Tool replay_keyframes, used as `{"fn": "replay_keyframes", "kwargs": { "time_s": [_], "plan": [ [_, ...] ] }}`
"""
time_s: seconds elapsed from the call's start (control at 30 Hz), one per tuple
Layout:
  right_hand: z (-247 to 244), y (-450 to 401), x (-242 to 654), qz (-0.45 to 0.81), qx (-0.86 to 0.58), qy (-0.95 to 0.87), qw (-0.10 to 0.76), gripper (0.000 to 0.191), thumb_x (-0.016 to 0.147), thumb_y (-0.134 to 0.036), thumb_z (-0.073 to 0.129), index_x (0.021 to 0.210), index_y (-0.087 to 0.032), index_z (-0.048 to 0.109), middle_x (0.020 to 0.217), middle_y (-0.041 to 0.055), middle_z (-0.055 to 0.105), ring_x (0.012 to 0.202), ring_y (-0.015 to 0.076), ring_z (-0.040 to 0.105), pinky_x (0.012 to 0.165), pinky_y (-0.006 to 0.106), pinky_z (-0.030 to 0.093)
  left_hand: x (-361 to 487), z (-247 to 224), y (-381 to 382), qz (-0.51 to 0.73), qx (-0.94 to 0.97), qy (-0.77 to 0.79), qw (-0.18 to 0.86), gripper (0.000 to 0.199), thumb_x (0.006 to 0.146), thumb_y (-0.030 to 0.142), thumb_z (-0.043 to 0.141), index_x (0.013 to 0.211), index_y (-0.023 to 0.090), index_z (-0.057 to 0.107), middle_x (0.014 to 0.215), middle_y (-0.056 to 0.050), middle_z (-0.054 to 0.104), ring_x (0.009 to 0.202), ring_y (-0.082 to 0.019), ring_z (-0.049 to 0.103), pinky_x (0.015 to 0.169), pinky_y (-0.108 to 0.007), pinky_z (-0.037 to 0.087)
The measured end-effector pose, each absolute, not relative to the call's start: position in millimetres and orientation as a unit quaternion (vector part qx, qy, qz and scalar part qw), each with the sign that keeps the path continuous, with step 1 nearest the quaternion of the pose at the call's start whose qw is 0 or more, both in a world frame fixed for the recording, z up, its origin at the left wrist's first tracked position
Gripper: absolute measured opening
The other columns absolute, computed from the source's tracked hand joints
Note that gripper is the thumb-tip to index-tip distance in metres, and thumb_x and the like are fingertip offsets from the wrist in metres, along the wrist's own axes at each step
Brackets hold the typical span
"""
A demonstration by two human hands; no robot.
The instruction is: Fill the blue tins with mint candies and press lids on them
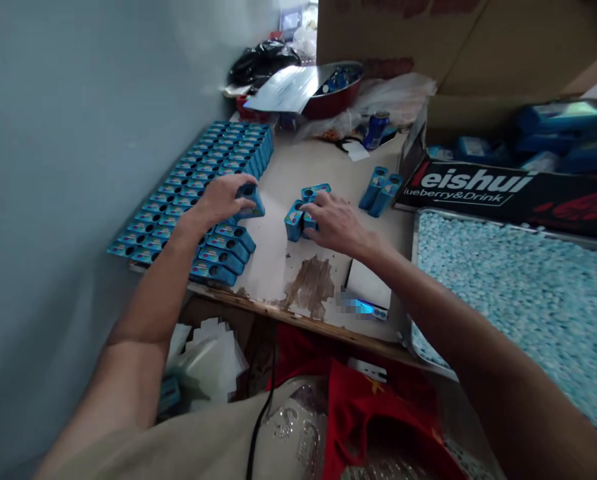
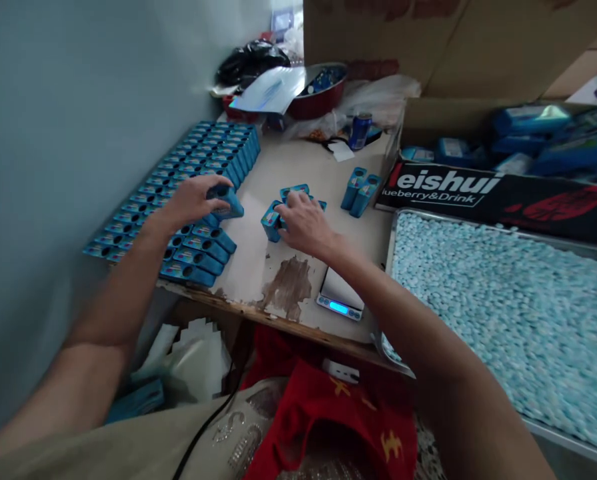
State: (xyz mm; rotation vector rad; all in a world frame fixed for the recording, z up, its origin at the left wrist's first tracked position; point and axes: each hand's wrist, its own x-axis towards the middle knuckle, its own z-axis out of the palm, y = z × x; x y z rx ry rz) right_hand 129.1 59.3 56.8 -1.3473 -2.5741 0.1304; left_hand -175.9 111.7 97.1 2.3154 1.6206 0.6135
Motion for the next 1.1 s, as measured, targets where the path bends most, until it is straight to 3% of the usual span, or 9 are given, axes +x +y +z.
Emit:
{"fn": "replay_keyframes", "kwargs": {
  "time_s": [0.1,0.23,0.37,0.5,0.6,0.83,0.97,1.03,1.1],
  "plan": [
    [47,86,103,-0.014,-0.451,-0.890,0.061,0.034,0.098,-0.018,0.060,0.122,-0.012,0.082,0.133,0.0251,0.068,0.126,0.0416,0.057,0.102,0.053,0.045,-195,72,113,0.139,0.814,0.540,0.165,0.038,0.068,0.022,0.087,0.105,0.028,0.083,0.110,-0.006,0.084,0.111,-0.033,0.076,0.109,-0.047,0.059],
    [39,99,88,-0.046,-0.423,-0.903,0.063,0.032,0.099,-0.015,0.055,0.107,-0.013,0.086,0.120,0.0249,0.072,0.117,0.0403,0.057,0.095,0.052,0.043,-209,51,98,0.131,0.825,0.508,0.209,0.028,0.081,0.039,0.082,0.106,0.028,0.083,0.107,-0.006,0.082,0.113,-0.031,0.075,0.110,-0.044,0.057],
    [52,84,81,-0.019,-0.391,-0.919,0.040,0.028,0.105,-0.029,0.061,0.096,-0.020,0.086,0.109,0.0185,0.076,0.112,0.0368,0.060,0.096,0.050,0.041,-203,34,79,0.147,0.827,0.513,0.179,0.035,0.093,0.056,0.073,0.111,0.027,0.080,0.113,-0.011,0.079,0.122,-0.036,0.070,0.122,-0.054,0.048],
    [70,46,103,0.031,-0.416,-0.908,0.025,0.024,0.105,-0.031,0.066,0.090,-0.022,0.083,0.103,0.0148,0.079,0.100,0.0327,0.066,0.092,0.048,0.040,-191,6,68,0.201,0.796,0.564,0.093,0.034,0.087,0.044,0.080,0.116,0.026,0.074,0.126,-0.017,0.073,0.134,-0.043,0.063,0.130,-0.065,0.034],
    [79,8,145,0.050,-0.477,-0.877,0.013,0.022,0.105,-0.031,0.068,0.090,-0.023,0.082,0.102,0.0137,0.080,0.095,0.0311,0.071,0.087,0.046,0.041,-191,-7,71,0.225,0.796,0.557,0.075,0.029,0.087,0.037,0.074,0.116,0.029,0.073,0.129,-0.014,0.072,0.137,-0.042,0.060,0.130,-0.064,0.032],
    [62,-53,231,0.032,-0.610,-0.791,-0.026,0.021,0.108,-0.030,0.067,0.093,-0.021,0.079,0.102,0.0133,0.080,0.100,0.0314,0.075,0.085,0.042,0.040,-196,-1,81,0.190,0.815,0.544,0.052,0.039,0.093,0.050,0.067,0.123,0.025,0.072,0.128,-0.016,0.072,0.131,-0.043,0.061,0.126,-0.065,0.039],
    [54,-68,255,0.030,-0.625,-0.778,0.057,0.020,0.110,-0.038,0.066,0.114,-0.023,0.079,0.107,0.0125,0.081,0.101,0.0316,0.074,0.090,0.043,0.042,-191,11,80,0.179,0.822,0.539,0.046,0.056,0.092,0.057,0.065,0.135,0.022,0.069,0.136,-0.017,0.073,0.135,-0.042,0.061,0.127,-0.065,0.041],
    [54,-76,278,0.018,-0.649,-0.752,0.115,0.028,0.110,-0.046,0.065,0.124,-0.025,0.076,0.110,0.0125,0.081,0.102,0.0323,0.073,0.093,0.044,0.045,-187,24,75,0.183,0.815,0.548,0.043,0.062,0.091,0.061,0.064,0.142,0.025,0.066,0.145,-0.014,0.072,0.141,-0.041,0.059,0.131,-0.066,0.037],
    [50,-86,310,0.011,-0.672,-0.727,0.143,0.030,0.111,-0.049,0.061,0.120,-0.025,0.076,0.109,0.0130,0.079,0.102,0.0330,0.073,0.096,0.047,0.048,-181,40,67,0.191,0.800,0.568,0.034,0.064,0.092,0.065,0.064,0.147,0.032,0.064,0.156,-0.007,0.069,0.148,-0.041,0.056,0.135,-0.066,0.033]
  ]
}}
